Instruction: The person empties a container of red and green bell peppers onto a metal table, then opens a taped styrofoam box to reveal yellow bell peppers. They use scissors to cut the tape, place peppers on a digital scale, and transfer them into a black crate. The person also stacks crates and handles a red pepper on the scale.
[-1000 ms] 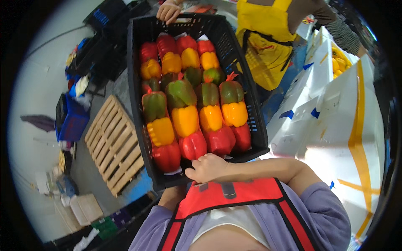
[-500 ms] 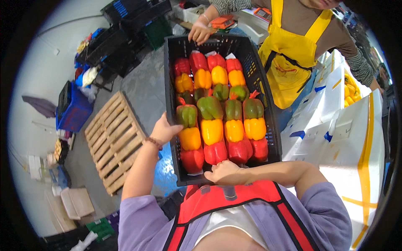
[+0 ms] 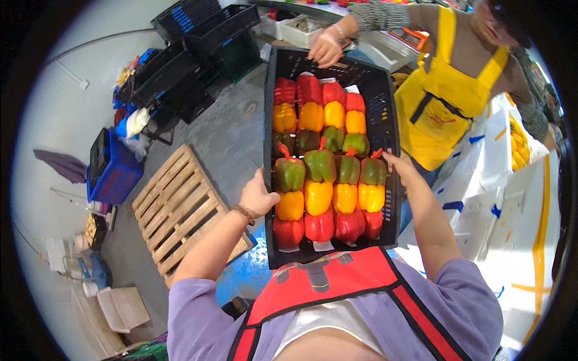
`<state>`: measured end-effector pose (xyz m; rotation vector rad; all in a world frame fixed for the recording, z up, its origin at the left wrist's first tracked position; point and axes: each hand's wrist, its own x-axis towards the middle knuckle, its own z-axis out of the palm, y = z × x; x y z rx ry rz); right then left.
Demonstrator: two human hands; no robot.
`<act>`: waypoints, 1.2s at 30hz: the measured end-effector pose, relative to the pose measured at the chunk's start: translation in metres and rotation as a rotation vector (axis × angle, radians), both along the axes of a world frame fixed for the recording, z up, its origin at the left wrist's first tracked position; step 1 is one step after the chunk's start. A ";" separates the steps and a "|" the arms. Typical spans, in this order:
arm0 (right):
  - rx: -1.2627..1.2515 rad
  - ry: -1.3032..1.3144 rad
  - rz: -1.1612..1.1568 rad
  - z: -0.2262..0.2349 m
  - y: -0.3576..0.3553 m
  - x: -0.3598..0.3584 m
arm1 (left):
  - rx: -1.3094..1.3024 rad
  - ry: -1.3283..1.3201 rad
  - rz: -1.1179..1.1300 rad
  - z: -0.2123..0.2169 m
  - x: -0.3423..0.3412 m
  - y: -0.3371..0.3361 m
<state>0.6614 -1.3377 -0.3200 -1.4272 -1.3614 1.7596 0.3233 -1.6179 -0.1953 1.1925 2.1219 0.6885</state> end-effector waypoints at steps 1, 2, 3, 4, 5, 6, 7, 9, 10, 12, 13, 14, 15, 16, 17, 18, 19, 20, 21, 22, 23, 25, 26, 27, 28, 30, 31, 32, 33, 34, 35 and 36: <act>0.036 -0.060 0.004 -0.018 0.002 -0.006 | 0.059 0.023 0.009 -0.006 -0.005 -0.002; 0.081 -0.122 0.001 -0.035 0.007 -0.006 | 0.015 0.058 0.035 -0.002 -0.007 0.000; 0.097 -0.118 -0.011 -0.040 0.008 -0.016 | 0.042 0.115 0.062 -0.015 -0.016 -0.003; 0.099 -0.114 -0.038 -0.044 0.001 -0.025 | 0.055 0.173 0.072 -0.021 -0.021 -0.002; 0.100 -0.130 -0.052 -0.045 0.005 -0.037 | 0.028 0.166 0.114 -0.024 -0.027 -0.001; 0.106 -0.121 -0.043 -0.045 0.009 -0.041 | 0.036 0.131 0.124 -0.026 -0.030 0.001; 0.111 -0.111 -0.035 -0.044 0.012 -0.047 | 0.044 0.097 0.133 -0.027 -0.036 0.002; 0.096 -0.131 -0.036 -0.023 0.009 -0.068 | 0.001 0.039 0.172 -0.025 -0.047 0.002; 0.090 -0.122 -0.031 -0.009 0.006 -0.078 | 0.033 0.019 0.173 -0.032 -0.053 -0.001; 0.076 -0.091 -0.023 0.010 0.006 -0.098 | 0.097 -0.005 0.175 -0.048 -0.069 -0.009; 0.085 -0.098 0.001 0.012 0.009 -0.114 | 0.113 0.049 0.220 -0.059 -0.080 -0.012; 0.092 -0.105 0.027 0.014 0.012 -0.132 | 0.118 0.016 0.249 -0.067 -0.093 -0.017; 0.103 -0.112 0.047 0.016 0.014 -0.161 | 0.127 -0.018 0.272 -0.072 -0.118 -0.019; 0.105 -0.130 0.078 0.018 0.015 -0.190 | 0.133 -0.047 0.304 -0.077 -0.139 -0.025; 0.107 -0.148 0.109 0.021 0.015 -0.220 | 0.212 -0.091 0.345 -0.101 -0.164 -0.035; 0.114 -0.170 0.127 0.025 0.014 -0.250 | 0.212 -0.152 0.384 -0.100 -0.187 -0.040; 0.155 -0.162 0.149 0.022 0.014 -0.280 | 0.212 -0.212 0.421 -0.096 -0.210 -0.044; 0.193 -0.162 0.162 0.022 0.012 -0.314 | 0.212 -0.273 0.458 -0.094 -0.235 -0.050; 0.204 -0.181 0.182 0.023 0.004 -0.359 | 0.186 -0.207 0.518 -0.123 -0.277 -0.070; 0.221 -0.224 0.199 0.023 0.001 -0.385 | 0.287 -0.321 0.515 -0.119 -0.291 -0.077; 0.315 -0.252 0.240 0.027 0.001 -0.411 | 0.266 -0.341 0.545 -0.114 -0.312 -0.074; 0.185 -0.190 0.262 0.034 -0.017 -0.475 | 0.229 -0.325 0.610 -0.093 -0.358 -0.092; 0.162 -0.166 0.262 0.034 -0.026 -0.505 | 0.238 -0.342 0.628 -0.106 -0.388 -0.106; 0.167 -0.173 0.272 0.033 -0.031 -0.534 | 0.192 -0.261 0.632 -0.116 -0.415 -0.120; 0.161 -0.170 0.287 0.030 -0.041 -0.563 | 0.135 -0.170 0.639 -0.123 -0.442 -0.140; 0.144 -0.195 0.338 0.031 -0.049 -0.578 | 0.185 -0.344 0.707 -0.123 -0.441 -0.158; 0.147 -0.208 0.362 0.034 -0.050 -0.597 | 0.211 -0.394 0.736 -0.110 -0.450 -0.159; 0.150 -0.221 0.385 0.034 -0.050 -0.613 | 0.237 -0.445 0.765 -0.105 -0.458 -0.160; 0.157 -0.230 0.409 0.033 -0.046 -0.625 | 0.263 -0.452 0.799 -0.106 -0.462 -0.160; 0.164 -0.239 0.432 0.029 -0.042 -0.636 | 0.289 -0.459 0.832 -0.109 -0.463 -0.159; 0.171 -0.249 0.454 0.025 -0.037 -0.644 | 0.315 -0.467 0.864 -0.113 -0.464 -0.158; 0.181 -0.260 0.470 0.024 -0.035 -0.652 | 0.342 -0.499 0.887 -0.117 -0.465 -0.159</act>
